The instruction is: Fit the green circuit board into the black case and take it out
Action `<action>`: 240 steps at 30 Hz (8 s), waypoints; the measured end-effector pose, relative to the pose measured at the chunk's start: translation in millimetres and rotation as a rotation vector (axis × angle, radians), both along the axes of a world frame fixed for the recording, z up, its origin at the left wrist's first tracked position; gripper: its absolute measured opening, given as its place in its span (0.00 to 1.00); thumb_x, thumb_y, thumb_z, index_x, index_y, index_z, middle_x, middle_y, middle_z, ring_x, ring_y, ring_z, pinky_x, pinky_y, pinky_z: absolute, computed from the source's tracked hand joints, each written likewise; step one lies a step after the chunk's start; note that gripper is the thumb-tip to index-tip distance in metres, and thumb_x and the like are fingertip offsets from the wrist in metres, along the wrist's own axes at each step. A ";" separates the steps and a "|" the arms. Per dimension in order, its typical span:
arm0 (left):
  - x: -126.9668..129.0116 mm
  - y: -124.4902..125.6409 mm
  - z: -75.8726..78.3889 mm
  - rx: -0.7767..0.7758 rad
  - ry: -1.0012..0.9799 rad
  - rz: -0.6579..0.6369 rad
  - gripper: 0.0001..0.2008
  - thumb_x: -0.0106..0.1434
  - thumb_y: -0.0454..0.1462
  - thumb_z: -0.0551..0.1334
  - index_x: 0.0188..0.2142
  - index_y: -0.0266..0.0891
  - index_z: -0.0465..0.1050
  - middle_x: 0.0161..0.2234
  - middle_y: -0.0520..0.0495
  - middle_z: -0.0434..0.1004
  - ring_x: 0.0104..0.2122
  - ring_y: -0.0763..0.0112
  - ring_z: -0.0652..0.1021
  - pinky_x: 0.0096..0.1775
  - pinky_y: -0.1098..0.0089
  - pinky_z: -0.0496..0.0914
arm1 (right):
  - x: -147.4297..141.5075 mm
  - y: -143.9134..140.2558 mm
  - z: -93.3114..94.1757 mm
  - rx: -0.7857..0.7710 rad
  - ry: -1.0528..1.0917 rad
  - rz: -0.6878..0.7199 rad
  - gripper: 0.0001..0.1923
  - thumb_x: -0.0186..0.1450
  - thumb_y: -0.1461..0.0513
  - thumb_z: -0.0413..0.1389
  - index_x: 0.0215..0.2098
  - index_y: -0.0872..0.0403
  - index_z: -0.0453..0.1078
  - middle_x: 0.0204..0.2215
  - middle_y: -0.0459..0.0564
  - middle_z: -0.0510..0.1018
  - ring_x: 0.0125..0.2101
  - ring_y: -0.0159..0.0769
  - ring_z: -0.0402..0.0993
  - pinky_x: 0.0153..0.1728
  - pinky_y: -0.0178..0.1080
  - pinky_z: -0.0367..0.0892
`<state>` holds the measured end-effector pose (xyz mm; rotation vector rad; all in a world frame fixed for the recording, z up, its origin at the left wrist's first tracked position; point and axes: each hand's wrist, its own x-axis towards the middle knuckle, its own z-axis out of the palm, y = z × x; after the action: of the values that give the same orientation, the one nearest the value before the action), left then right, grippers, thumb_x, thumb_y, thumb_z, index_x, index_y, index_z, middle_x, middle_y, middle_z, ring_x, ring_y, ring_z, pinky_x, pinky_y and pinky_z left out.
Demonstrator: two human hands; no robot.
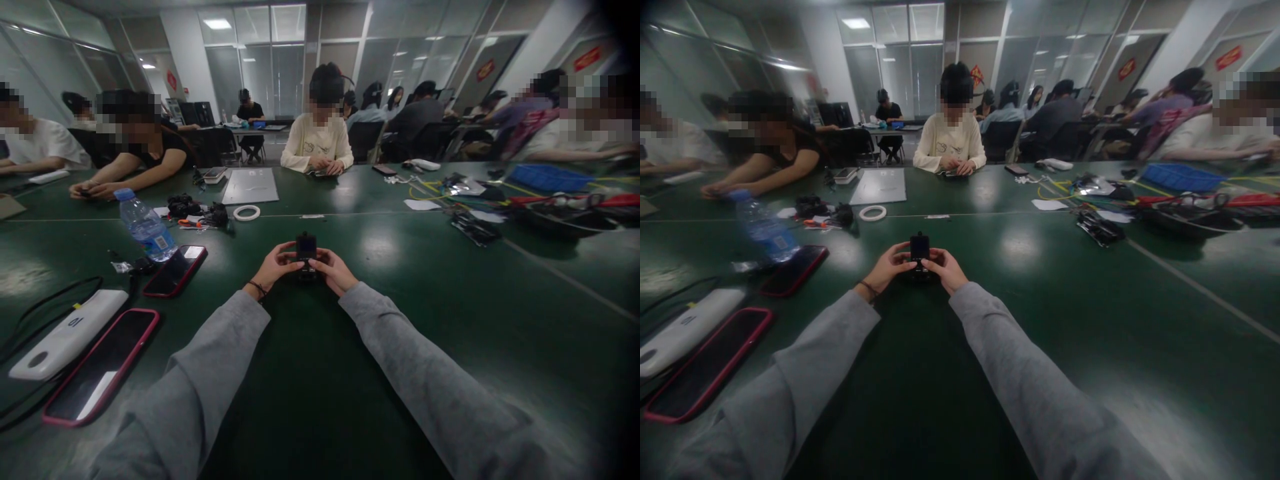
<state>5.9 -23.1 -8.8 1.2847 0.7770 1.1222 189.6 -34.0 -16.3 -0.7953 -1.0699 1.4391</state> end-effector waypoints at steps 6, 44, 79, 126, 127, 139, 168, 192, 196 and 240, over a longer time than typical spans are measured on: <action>0.5 0.2 0.2 -0.015 0.018 0.031 0.36 0.43 0.36 0.72 0.53 0.40 0.63 0.43 0.43 0.74 0.34 0.73 0.74 0.41 0.65 0.69 | 0.3 0.5 -0.2 -0.007 0.005 0.016 0.26 0.47 0.60 0.68 0.41 0.54 0.66 0.39 0.49 0.73 0.44 0.37 0.69 0.51 0.43 0.62; 3.7 -6.1 8.7 -0.002 0.072 0.066 0.35 0.43 0.37 0.73 0.51 0.39 0.64 0.42 0.43 0.74 0.36 0.70 0.75 0.41 0.63 0.70 | 1.0 2.2 -1.3 -0.047 -0.011 0.007 0.26 0.50 0.55 0.66 0.44 0.52 0.66 0.42 0.50 0.72 0.44 0.39 0.69 0.48 0.43 0.64; 3.9 -3.5 6.2 0.010 0.086 0.062 0.36 0.41 0.38 0.73 0.50 0.39 0.61 0.39 0.47 0.72 0.31 0.75 0.72 0.36 0.69 0.67 | -6.7 0.3 -2.2 0.032 -0.165 -0.089 0.22 0.53 0.56 0.60 0.44 0.51 0.65 0.41 0.48 0.72 0.43 0.38 0.68 0.47 0.43 0.63; -0.8 -2.0 8.8 -0.143 0.072 0.060 0.33 0.44 0.42 0.72 0.48 0.36 0.64 0.33 0.49 0.71 0.17 0.86 0.64 0.17 0.78 0.51 | -8.0 -2.2 -2.6 0.100 -0.261 -0.084 0.27 0.53 0.48 0.63 0.43 0.55 0.65 0.43 0.54 0.73 0.45 0.41 0.70 0.50 0.46 0.64; -0.8 -2.0 8.7 -0.146 0.066 0.056 0.32 0.44 0.42 0.72 0.48 0.36 0.64 0.33 0.49 0.71 0.17 0.86 0.64 0.17 0.78 0.50 | -7.8 -1.9 -3.0 0.097 -0.264 -0.086 0.27 0.53 0.48 0.63 0.44 0.55 0.65 0.43 0.54 0.73 0.45 0.41 0.70 0.50 0.46 0.64; -0.9 3.1 1.6 -0.090 0.015 0.042 0.31 0.45 0.39 0.71 0.49 0.35 0.65 0.36 0.45 0.74 0.22 0.84 0.67 0.20 0.79 0.56 | -8.0 -1.0 -5.0 0.121 -0.285 -0.098 0.28 0.53 0.49 0.63 0.44 0.53 0.62 0.44 0.53 0.72 0.47 0.41 0.69 0.51 0.47 0.64; 1.5 6.7 -2.2 -0.129 -0.038 0.098 0.29 0.52 0.41 0.68 0.51 0.36 0.62 0.35 0.46 0.74 0.25 0.80 0.74 0.29 0.75 0.71 | -18.5 -22.9 8.8 0.828 -1.202 -0.429 0.26 0.60 0.62 0.55 0.55 0.56 0.58 0.42 0.56 0.64 0.44 0.47 0.60 0.46 0.49 0.62; -7.4 -5.6 9.9 -0.213 -0.287 -0.084 0.32 0.45 0.42 0.72 0.50 0.45 0.66 0.33 0.53 0.72 0.25 0.82 0.71 0.26 0.79 0.66 | -9.8 -16.7 17.4 -0.289 0.041 0.329 0.33 0.61 0.37 0.44 0.45 0.55 0.67 0.37 0.55 0.75 0.38 0.42 0.73 0.42 0.46 0.69; -8.6 -5.3 9.0 -0.232 -0.270 -0.118 0.31 0.48 0.45 0.70 0.50 0.44 0.64 0.26 0.55 0.69 0.18 0.83 0.66 0.20 0.78 0.62 | -18.2 -26.2 18.1 -0.331 0.109 0.496 0.38 0.61 0.37 0.40 0.46 0.60 0.68 0.40 0.61 0.75 0.42 0.47 0.73 0.45 0.51 0.68; 29.4 -2.7 -3.2 -0.367 -0.419 0.123 0.19 0.55 0.45 0.65 0.41 0.34 0.72 0.35 0.43 0.77 0.31 0.73 0.77 0.35 0.72 0.70 | -34.2 -18.3 2.0 0.458 -0.578 -0.406 0.25 0.59 0.57 0.58 0.52 0.54 0.57 0.45 0.54 0.64 0.45 0.40 0.64 0.48 0.45 0.63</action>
<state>35.3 -25.7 -12.0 0.6731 0.7084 1.2274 155.4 -52.3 -14.3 -1.0397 -1.4961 0.5895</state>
